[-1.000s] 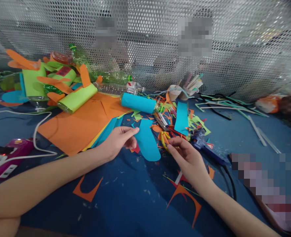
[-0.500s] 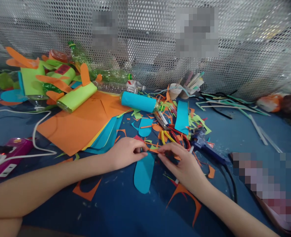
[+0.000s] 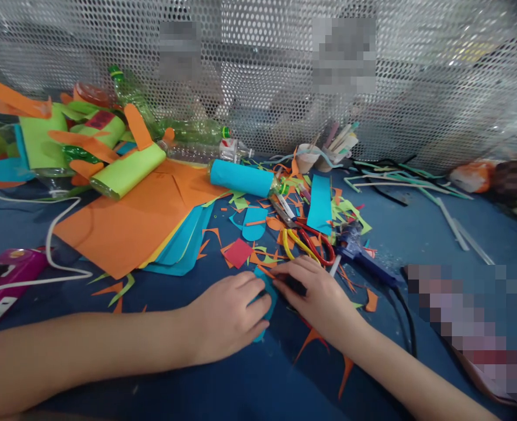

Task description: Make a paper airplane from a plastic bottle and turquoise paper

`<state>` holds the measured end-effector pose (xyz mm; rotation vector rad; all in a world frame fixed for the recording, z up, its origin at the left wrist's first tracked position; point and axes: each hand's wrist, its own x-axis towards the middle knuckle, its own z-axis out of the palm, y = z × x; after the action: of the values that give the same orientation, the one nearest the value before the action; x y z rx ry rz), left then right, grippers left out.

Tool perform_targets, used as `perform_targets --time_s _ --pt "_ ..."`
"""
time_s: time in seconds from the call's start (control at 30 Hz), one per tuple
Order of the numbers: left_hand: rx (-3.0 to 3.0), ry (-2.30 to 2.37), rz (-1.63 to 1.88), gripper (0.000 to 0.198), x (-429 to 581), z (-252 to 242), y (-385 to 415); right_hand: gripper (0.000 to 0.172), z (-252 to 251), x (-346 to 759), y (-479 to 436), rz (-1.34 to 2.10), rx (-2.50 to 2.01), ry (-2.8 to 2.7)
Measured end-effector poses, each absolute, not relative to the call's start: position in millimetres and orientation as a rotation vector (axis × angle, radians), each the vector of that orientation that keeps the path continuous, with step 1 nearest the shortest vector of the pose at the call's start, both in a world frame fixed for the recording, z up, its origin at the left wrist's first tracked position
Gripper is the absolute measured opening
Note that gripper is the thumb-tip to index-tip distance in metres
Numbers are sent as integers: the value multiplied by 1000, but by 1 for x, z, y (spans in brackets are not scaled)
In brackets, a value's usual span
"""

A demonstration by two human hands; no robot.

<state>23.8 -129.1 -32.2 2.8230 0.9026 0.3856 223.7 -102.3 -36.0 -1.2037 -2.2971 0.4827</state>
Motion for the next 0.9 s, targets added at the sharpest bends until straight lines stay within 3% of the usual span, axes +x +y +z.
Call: perform_targets --time_s 0.43,0.67,0.73,0.9 --pt "2922 785 591 28 21 -43 -126 17 -31 220 -115 453 -1377 -2324" --pt "2927 844 510 40 22 -48 -126 7 -7 235 -107 562 -1445 -2347" --pt "2923 847 475 40 21 -46 -125 12 3 254 -102 337 -1543 -2364" --pt "2964 851 418 48 21 -43 -124 29 -4 313 -97 -594 -1732 -2555"
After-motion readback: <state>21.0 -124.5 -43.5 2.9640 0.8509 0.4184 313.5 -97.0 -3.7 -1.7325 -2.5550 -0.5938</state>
